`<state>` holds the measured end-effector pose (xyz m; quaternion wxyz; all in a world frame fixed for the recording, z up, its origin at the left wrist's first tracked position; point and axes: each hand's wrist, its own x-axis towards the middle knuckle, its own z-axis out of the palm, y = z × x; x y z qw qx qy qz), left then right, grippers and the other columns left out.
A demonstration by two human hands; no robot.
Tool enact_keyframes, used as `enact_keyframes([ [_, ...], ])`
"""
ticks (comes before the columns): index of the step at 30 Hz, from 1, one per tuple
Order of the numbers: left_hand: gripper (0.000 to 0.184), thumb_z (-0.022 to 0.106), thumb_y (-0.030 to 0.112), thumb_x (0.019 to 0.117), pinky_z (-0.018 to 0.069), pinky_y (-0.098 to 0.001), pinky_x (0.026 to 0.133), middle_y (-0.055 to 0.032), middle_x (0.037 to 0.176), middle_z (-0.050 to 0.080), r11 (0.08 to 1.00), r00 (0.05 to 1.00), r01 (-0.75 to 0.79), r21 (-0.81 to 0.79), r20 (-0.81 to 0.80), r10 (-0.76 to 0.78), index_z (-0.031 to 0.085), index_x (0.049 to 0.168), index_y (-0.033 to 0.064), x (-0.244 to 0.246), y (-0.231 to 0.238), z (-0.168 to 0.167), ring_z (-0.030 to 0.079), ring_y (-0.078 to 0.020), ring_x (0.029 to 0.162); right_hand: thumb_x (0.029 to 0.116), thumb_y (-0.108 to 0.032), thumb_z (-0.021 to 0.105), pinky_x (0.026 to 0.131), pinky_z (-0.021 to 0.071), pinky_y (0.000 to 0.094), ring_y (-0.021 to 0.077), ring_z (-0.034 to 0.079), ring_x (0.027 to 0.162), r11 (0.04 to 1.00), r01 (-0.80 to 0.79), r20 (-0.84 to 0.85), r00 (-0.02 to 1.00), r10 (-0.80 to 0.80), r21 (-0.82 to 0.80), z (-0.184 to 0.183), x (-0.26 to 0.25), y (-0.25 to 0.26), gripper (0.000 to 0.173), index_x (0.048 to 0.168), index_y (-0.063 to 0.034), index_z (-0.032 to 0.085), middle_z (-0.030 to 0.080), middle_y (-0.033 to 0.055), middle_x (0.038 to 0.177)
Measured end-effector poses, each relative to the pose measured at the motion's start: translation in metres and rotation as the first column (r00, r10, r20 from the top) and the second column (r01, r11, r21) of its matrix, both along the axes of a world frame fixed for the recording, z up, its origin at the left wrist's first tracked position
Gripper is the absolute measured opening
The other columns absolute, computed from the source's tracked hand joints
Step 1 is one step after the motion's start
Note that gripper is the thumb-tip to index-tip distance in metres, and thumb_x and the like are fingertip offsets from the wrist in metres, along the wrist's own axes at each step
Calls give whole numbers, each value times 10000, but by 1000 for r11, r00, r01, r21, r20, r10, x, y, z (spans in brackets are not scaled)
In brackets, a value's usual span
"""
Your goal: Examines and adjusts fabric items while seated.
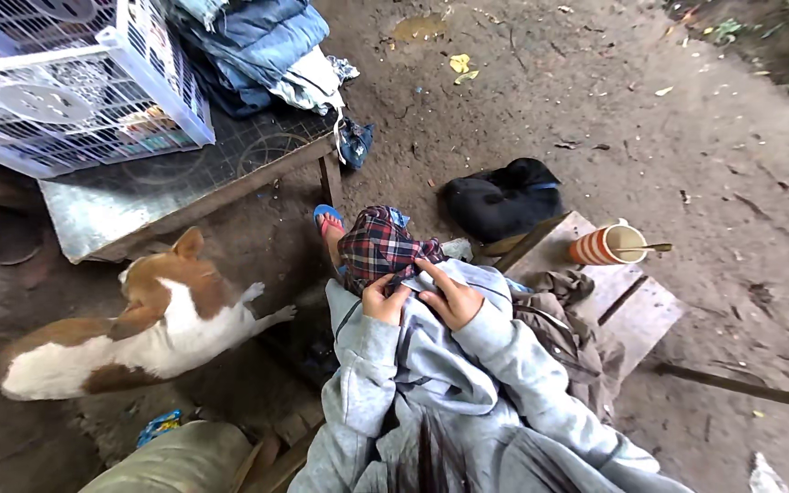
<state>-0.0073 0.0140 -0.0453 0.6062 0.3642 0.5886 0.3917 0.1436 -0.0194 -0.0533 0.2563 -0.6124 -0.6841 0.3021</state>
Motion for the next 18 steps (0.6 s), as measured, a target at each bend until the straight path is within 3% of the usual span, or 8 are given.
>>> enact_keyframes([
  [3,162,639,-109,850,538,-177,779,-41,852,709,999,1000,-21,-26,14,22,679,1006,-105,-1,0,1,645,18,784,1045,-280,511,753,585,568,403,737,873,997,-29,-102,994,36,65,-11,5,-1,443,1423,-71,609,729,233,1132],
  [5,163,644,-101,848,538,-176,785,-47,862,714,1000,1000,-10,-11,3,10,685,1005,-103,-1,0,-1,646,22,794,1063,-245,467,934,571,431,272,731,1060,996,-67,-245,966,81,64,-15,11,1,425,1385,-16,626,701,189,1273],
  [6,163,651,-90,848,537,-175,793,-56,874,718,1000,1000,6,9,-15,-6,690,1006,-103,-1,0,-2,647,23,805,1068,-229,453,907,557,313,147,717,1026,997,-74,-331,940,82,36,-15,13,2,420,1366,8,631,696,156,1293],
  [7,165,656,-75,848,533,-174,806,-70,888,720,999,999,27,32,-41,-25,693,1006,-104,-1,0,-3,647,23,818,1063,-203,446,782,511,206,19,641,862,997,-73,-420,906,59,-18,-13,14,4,415,1350,33,630,713,130,1236],
  [9,165,677,-48,868,522,-182,837,-108,923,723,996,993,68,64,-97,-61,697,1019,-111,-2,1,-4,647,9,853,1046,-160,436,646,434,130,-73,500,679,985,-104,-545,839,12,-138,-8,17,9,412,1344,70,604,707,50,1029],
  [14,188,715,6,874,519,-203,866,-138,955,736,990,982,99,100,-171,-81,716,1030,-99,-2,1,-2,661,-17,878,1038,-168,427,543,387,125,-71,436,557,927,-210,-659,750,-52,-311,-2,27,19,432,1389,50,555,586,-117,742],
  [16,193,718,26,886,518,-187,840,-118,937,732,990,977,114,82,-188,-97,713,1040,-90,-2,3,2,651,-1,849,1035,-172,434,538,381,119,-78,435,558,927,-215,-670,740,-51,-308,-2,27,19,430,1383,48,561,592,-120,753],
  [18,196,700,12,892,511,-207,838,-130,942,726,988,970,147,52,-201,-134,709,1056,-95,-4,6,4,641,-15,846,1038,-158,438,599,410,112,-88,470,630,949,-188,-626,779,-13,-253,-2,24,16,413,1357,61,581,654,-62,893],
])
